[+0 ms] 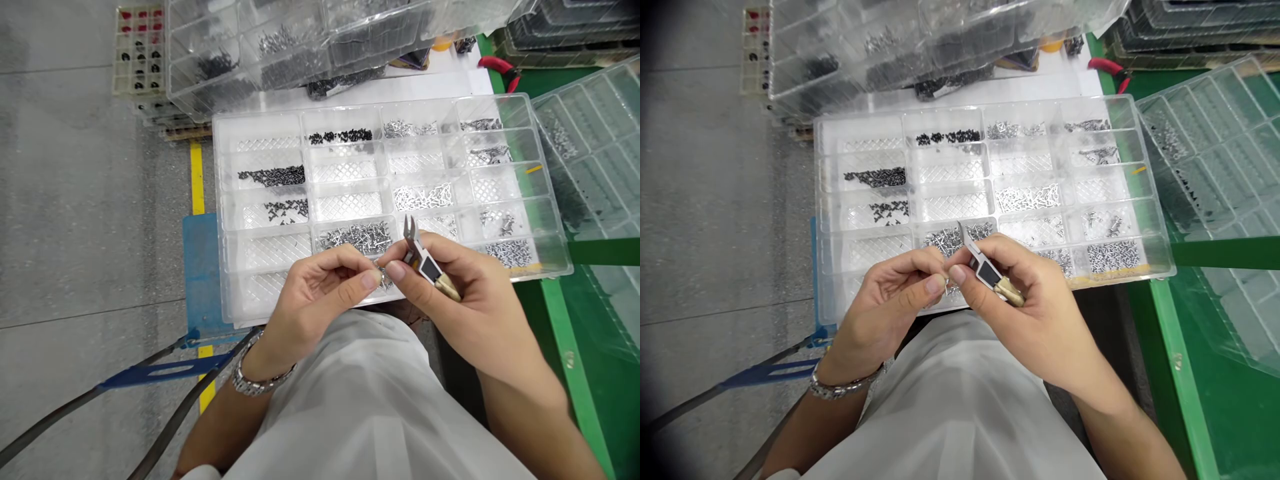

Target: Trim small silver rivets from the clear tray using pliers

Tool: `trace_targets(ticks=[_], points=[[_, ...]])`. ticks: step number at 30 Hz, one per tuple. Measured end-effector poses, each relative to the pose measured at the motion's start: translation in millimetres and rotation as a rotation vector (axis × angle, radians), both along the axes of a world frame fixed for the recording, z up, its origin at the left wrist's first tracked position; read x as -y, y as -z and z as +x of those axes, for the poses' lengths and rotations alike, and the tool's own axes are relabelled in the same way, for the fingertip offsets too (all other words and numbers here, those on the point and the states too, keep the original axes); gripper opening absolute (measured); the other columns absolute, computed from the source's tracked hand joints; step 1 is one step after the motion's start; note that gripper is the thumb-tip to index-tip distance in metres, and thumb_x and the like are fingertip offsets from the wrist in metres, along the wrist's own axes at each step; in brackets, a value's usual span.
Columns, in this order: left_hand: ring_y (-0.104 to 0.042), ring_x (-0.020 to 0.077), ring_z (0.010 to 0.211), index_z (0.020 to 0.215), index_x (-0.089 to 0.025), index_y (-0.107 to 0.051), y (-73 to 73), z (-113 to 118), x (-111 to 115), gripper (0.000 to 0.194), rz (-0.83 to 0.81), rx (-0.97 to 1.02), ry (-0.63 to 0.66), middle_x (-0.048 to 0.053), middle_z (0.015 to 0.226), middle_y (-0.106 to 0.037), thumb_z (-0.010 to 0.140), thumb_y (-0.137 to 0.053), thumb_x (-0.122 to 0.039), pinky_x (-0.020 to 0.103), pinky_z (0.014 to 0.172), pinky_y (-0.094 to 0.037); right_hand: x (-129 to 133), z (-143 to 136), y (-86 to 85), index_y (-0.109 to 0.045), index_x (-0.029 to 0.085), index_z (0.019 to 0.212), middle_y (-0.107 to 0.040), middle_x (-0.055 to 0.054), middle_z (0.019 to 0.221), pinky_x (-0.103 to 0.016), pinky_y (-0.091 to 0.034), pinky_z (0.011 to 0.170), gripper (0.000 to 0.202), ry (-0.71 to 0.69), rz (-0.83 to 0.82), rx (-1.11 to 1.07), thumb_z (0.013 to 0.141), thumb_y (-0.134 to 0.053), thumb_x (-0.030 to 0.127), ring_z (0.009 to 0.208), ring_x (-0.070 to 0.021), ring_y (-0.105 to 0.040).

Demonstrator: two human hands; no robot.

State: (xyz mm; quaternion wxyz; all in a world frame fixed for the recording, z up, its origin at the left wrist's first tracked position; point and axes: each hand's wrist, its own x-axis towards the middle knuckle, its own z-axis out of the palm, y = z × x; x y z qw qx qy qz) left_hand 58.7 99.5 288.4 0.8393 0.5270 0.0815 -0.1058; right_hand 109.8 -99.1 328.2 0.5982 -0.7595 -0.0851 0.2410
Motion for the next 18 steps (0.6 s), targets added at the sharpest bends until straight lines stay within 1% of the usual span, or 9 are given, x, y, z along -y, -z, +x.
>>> trace_targets(ticks=[3, 5, 9, 11, 14, 15, 18], points=[[-0.049, 0.0150, 0.077, 0.093, -0.021, -0.083, 1.0, 0, -1, 0.015, -0.020, 0.003, -0.002, 0.003, 0.084, -0.060, 0.103, -0.081, -0.032, 0.030, 0.074, -0.043, 1, -1, 2.6, -0.081, 0.030, 0.109, -0.071, 0.002, 0.089, -0.029, -0.054, 0.071, 0.011, -0.012, 0.009, -0.048, 0.110, -0.077, 0.040, 0.071, -0.0136, -0.062], [-0.047, 0.0145, 0.076, 0.091, -0.020, -0.081, 2.5, 0, -1, 0.016, -0.043, -0.007, -0.002, 0.003, 0.084, -0.059, 0.103, -0.081, -0.031, 0.030, 0.072, -0.041, 2, -3, 2.5, -0.081, 0.031, 0.111, -0.071, 0.002, 0.091, -0.029, -0.053, 0.069, 0.009, -0.006, -0.010, -0.037, 0.110, -0.077, 0.039, 0.069, -0.0128, -0.061], [-0.044, 0.0123, 0.074, 0.091, -0.020, -0.081, 4.7, 1, -1, 0.015, -0.076, -0.016, 0.014, 0.001, 0.085, -0.059, 0.103, -0.082, -0.029, 0.027, 0.068, -0.038, 2, -8, -1.0, -0.081, 0.030, 0.110, -0.073, 0.002, 0.096, -0.028, -0.054, 0.075, 0.005, 0.009, -0.089, 0.127, 0.110, -0.076, 0.032, 0.078, -0.0133, -0.065], [-0.050, 0.0129, 0.079, 0.092, -0.020, -0.081, 4.6, 1, -1, 0.015, -0.077, -0.029, 0.026, 0.002, 0.087, -0.061, 0.104, -0.082, -0.029, 0.027, 0.072, -0.041, 1, -8, -2.6, -0.081, 0.030, 0.110, -0.073, 0.001, 0.099, -0.027, -0.056, 0.078, 0.004, 0.010, -0.094, 0.161, 0.110, -0.076, 0.031, 0.083, -0.0138, -0.067], [-0.058, 0.0157, 0.090, 0.095, -0.021, -0.082, 3.7, 0, 0, 0.013, -0.083, -0.055, 0.041, 0.004, 0.092, -0.064, 0.104, -0.081, -0.030, 0.028, 0.083, -0.047, 0, -4, -2.3, -0.080, 0.032, 0.109, -0.072, 0.002, 0.097, -0.028, -0.058, 0.079, 0.003, 0.009, -0.042, 0.104, 0.109, -0.077, 0.033, 0.079, -0.0133, -0.065], [-0.058, 0.0154, 0.090, 0.095, -0.021, -0.082, 3.4, -1, -1, 0.012, -0.083, -0.061, 0.044, 0.003, 0.092, -0.064, 0.104, -0.081, -0.030, 0.029, 0.084, -0.046, 0, -2, -1.4, -0.080, 0.032, 0.109, -0.071, 0.003, 0.094, -0.028, -0.057, 0.077, 0.004, 0.006, -0.022, 0.075, 0.109, -0.078, 0.034, 0.076, -0.0129, -0.064], [-0.049, 0.0126, 0.080, 0.095, -0.021, -0.082, 2.7, -1, -2, 0.012, -0.075, -0.045, 0.042, 0.001, 0.088, -0.060, 0.104, -0.080, -0.029, 0.028, 0.076, -0.041, 0, 2, 2.8, -0.081, 0.032, 0.105, -0.069, 0.004, 0.086, -0.026, -0.054, 0.069, 0.007, -0.015, 0.013, 0.001, 0.110, -0.077, 0.036, 0.070, -0.0113, -0.060]])
